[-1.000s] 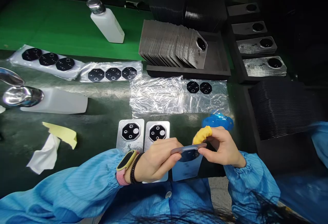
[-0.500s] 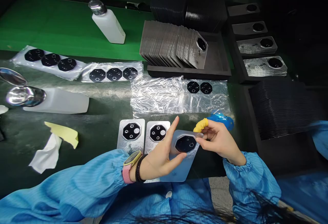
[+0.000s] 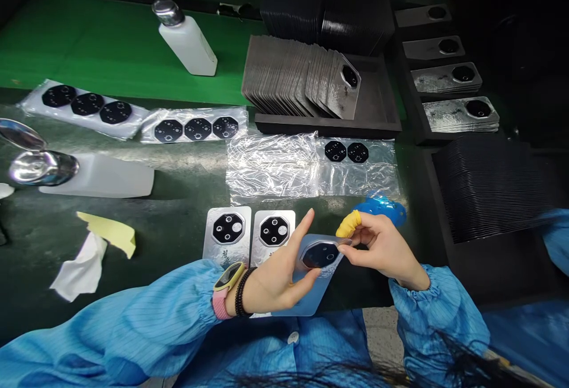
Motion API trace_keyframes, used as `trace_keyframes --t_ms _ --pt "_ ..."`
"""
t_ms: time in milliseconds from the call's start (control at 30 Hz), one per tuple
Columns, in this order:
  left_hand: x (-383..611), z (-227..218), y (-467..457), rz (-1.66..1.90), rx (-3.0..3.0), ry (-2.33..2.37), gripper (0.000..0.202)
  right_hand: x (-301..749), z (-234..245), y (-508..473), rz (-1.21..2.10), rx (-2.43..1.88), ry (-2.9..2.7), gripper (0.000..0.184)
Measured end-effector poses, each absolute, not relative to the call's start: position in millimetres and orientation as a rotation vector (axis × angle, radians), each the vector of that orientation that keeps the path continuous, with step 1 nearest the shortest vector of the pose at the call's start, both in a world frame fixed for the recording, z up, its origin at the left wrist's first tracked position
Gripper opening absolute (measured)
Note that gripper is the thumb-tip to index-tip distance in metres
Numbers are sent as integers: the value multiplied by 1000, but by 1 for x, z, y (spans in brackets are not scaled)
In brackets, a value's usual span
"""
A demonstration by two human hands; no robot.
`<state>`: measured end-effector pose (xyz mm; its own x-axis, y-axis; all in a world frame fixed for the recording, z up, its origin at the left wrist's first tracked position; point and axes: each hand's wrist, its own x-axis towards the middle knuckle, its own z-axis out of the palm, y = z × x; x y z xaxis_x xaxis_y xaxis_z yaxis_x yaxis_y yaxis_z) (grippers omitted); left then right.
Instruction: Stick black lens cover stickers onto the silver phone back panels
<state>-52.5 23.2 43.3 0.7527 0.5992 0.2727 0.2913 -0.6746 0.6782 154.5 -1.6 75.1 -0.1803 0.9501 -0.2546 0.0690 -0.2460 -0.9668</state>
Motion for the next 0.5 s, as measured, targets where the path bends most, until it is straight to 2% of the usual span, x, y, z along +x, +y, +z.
trace_keyframes --t_ms 167,500 --pt "-52 44 23 668 2165 611 77 155 75 -3 1487 -1345 -1258 12" --pt "-51 44 24 661 2008 570 76 156 76 -3 1463 -1307 -1274 8"
